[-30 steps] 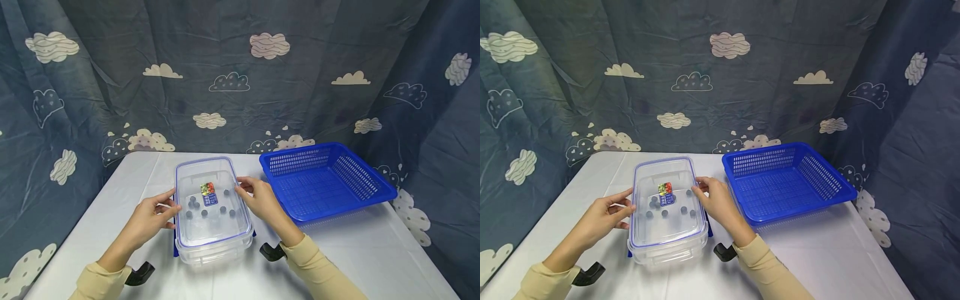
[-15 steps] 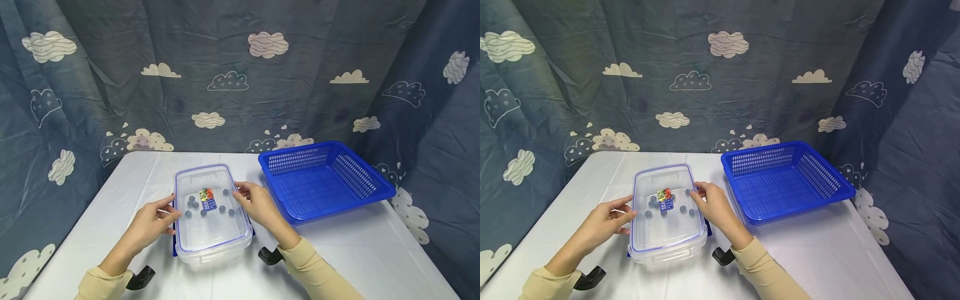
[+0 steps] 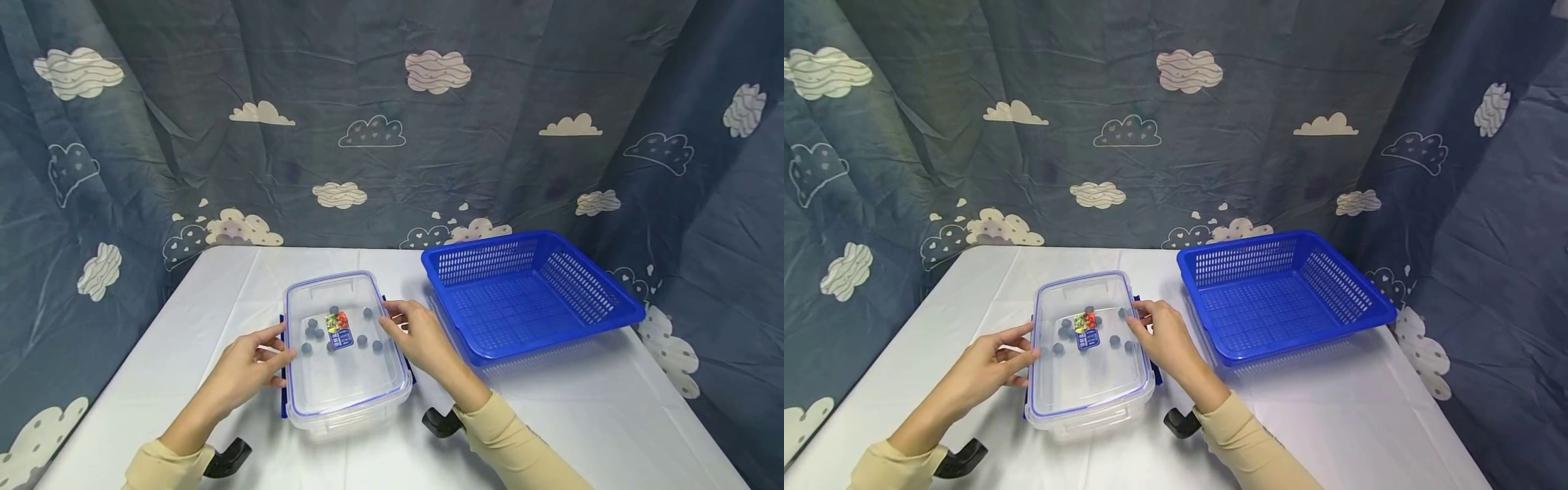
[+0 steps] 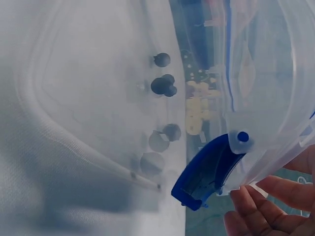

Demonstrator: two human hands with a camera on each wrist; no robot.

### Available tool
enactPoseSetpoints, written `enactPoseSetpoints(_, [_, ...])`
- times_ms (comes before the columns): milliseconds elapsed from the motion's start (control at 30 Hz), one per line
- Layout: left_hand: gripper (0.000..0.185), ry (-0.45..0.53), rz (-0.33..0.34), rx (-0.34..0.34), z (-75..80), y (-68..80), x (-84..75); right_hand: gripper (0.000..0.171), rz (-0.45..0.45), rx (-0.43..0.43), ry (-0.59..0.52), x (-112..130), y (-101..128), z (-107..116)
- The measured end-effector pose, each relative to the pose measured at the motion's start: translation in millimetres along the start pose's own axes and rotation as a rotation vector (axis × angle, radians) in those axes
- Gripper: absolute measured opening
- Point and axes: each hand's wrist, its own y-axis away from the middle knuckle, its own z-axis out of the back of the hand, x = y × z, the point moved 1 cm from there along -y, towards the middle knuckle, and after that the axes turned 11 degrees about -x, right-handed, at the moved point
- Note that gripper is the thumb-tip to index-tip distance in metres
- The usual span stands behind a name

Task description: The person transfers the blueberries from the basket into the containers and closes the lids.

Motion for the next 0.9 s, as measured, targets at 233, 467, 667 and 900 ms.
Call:
enactPoseSetpoints(233, [0.069, -0.009, -0.011, -0.005, -0.9, 1.0, 1.0, 0.035, -0.006, -0.010, -0.014, -0.8, 3.0, 0.3])
enactPoseSetpoints(467, [0.069, -0.043, -0.026, -0.011, -2.4, 2.2, 0.9, 0.036, -0.004, 0.005, -0.015, -5.4, 6.1, -1.0])
enactPoseSetpoints(667, [0.069, -0.048, -0.031, -0.005, -3.1, 2.4, 1.2, 0.034, -0.008, -0.002, -0.016, -7.8, 4.2, -2.1])
enactPoseSetpoints(900, [0.067, -0.046, -0.045, -0.010, -3.9, 0.2, 2.0, 0.032, -0.047, 0.000, -0.038, -10.2, 3.5, -3.3])
